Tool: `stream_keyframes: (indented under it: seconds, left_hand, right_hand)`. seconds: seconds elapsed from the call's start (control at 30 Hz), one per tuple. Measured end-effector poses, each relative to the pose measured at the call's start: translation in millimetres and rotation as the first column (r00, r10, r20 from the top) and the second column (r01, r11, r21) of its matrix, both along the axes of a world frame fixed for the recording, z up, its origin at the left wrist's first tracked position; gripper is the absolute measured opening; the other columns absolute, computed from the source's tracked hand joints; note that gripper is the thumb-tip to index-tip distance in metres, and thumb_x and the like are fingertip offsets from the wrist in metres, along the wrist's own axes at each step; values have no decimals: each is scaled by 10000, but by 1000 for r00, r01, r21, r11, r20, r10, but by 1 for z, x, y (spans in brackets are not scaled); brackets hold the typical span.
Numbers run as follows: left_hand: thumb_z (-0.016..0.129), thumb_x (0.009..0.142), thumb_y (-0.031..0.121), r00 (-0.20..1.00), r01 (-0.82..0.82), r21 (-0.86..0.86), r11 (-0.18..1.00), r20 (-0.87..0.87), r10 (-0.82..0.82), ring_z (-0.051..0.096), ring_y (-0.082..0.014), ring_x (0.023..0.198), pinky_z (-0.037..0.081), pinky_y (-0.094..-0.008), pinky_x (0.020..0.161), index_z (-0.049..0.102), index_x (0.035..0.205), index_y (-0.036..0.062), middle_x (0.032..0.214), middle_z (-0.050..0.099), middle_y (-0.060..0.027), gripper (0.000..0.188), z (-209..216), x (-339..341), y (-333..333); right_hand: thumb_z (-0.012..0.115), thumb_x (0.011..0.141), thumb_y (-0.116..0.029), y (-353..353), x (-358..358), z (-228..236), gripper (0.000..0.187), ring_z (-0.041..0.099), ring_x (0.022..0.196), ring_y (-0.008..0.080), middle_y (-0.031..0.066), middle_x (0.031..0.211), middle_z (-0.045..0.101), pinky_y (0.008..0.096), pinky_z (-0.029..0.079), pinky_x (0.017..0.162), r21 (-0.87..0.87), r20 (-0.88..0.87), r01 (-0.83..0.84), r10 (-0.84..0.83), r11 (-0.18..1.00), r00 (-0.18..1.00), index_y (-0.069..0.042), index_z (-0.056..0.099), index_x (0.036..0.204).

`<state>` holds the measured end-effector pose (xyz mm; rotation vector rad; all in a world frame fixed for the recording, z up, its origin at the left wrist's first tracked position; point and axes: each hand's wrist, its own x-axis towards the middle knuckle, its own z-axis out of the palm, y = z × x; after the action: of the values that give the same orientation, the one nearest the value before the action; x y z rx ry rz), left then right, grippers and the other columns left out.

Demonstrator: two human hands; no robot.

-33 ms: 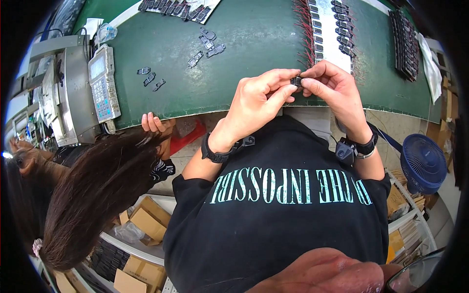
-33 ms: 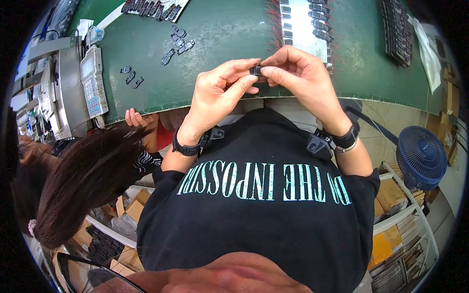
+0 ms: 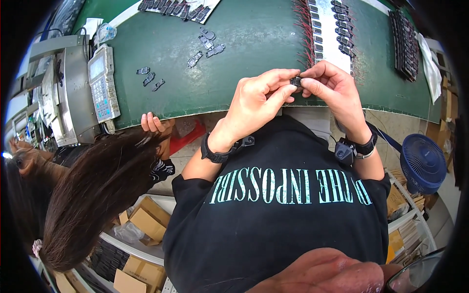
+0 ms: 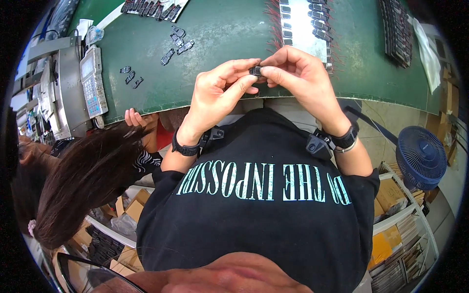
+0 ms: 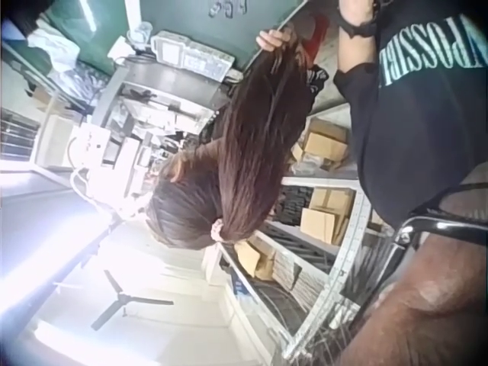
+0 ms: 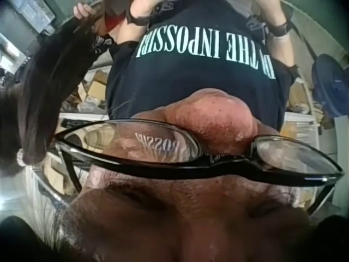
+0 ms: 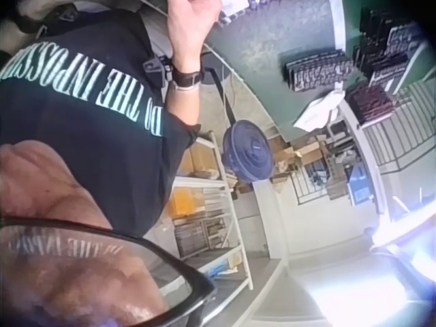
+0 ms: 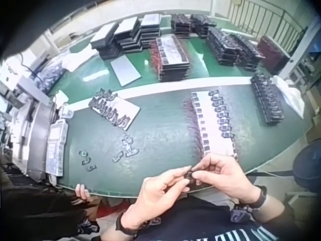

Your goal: The person picks up a speaker from a tray, joins it with a plastic housing by hand, and places the assembled unit onto a metal plate, repeating the process several times.

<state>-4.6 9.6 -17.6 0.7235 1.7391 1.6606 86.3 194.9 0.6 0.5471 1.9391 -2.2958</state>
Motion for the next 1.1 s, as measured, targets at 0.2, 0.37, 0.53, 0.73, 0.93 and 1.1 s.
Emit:
stream_keyframes:
  seconds: [0.2, 0.37, 0.53, 0.73, 0.93, 1.1]
  left_hand:
    - [644, 934, 22, 1000, 8, -8, 1000, -24, -8, 730, -135, 789, 583, -254, 696, 641, 1234, 5, 930, 754, -107, 301, -2, 0, -1]
    - [634, 946, 24, 996, -47, 82, 996, 82, 40, 731, -140, 800, 585, -252, 716, 634, 1240, -10, 953, 754, -120, 296, -12, 1, 4]
    - [585, 976, -11, 993, 43, 10, 999, 113, -44, 697, -170, 1009, 605, -271, 824, 595, 1277, -49, 1103, 714, -130, 304, -3, -2, 4]
    - [627, 950, 20, 993, -48, 82, 995, 109, 39, 727, -134, 844, 591, -254, 739, 634, 1236, -26, 983, 753, -122, 290, -9, 0, 7]
    - [623, 949, 13, 990, -80, 69, 994, 119, 71, 729, -140, 858, 593, -258, 742, 635, 1237, -28, 992, 752, -127, 291, -7, 2, 8]
    - [614, 950, 4, 992, -82, 66, 994, 103, 75, 731, -149, 861, 595, -262, 738, 635, 1236, -30, 999, 750, -142, 289, -8, 4, 7]
  right_hand:
    - [654, 948, -47, -5, 2, 0, 124, 644, 818, 103, 39, 953, 659, 236, 526, 758, 64, 6, 11, -12, 998, 1000, 24, 641, 1049]
    - [680, 904, -6, -6, 1, 5, 140, 672, 821, 141, 70, 923, 685, 251, 536, 735, 570, -198, 47, 82, 820, 977, 20, 667, 1041]
    - [722, 832, 21, -1, -1, 5, 210, 698, 824, 215, 105, 920, 700, 289, 557, 711, 825, -342, 145, 278, 547, 898, -3, 697, 1039]
    - [740, 803, 19, -7, -2, 6, 250, 701, 843, 256, 110, 947, 705, 331, 572, 734, 913, -359, 240, 368, 331, 858, -13, 699, 1047]
    - [748, 785, 26, -10, -2, 2, 284, 702, 846, 258, 108, 951, 706, 337, 575, 738, 915, -367, 270, 342, 299, 865, -17, 698, 1062]
    - [744, 786, 38, -9, -2, 3, 258, 694, 862, 259, 117, 956, 694, 330, 567, 745, 902, -370, 242, 352, 358, 860, -6, 687, 1034]
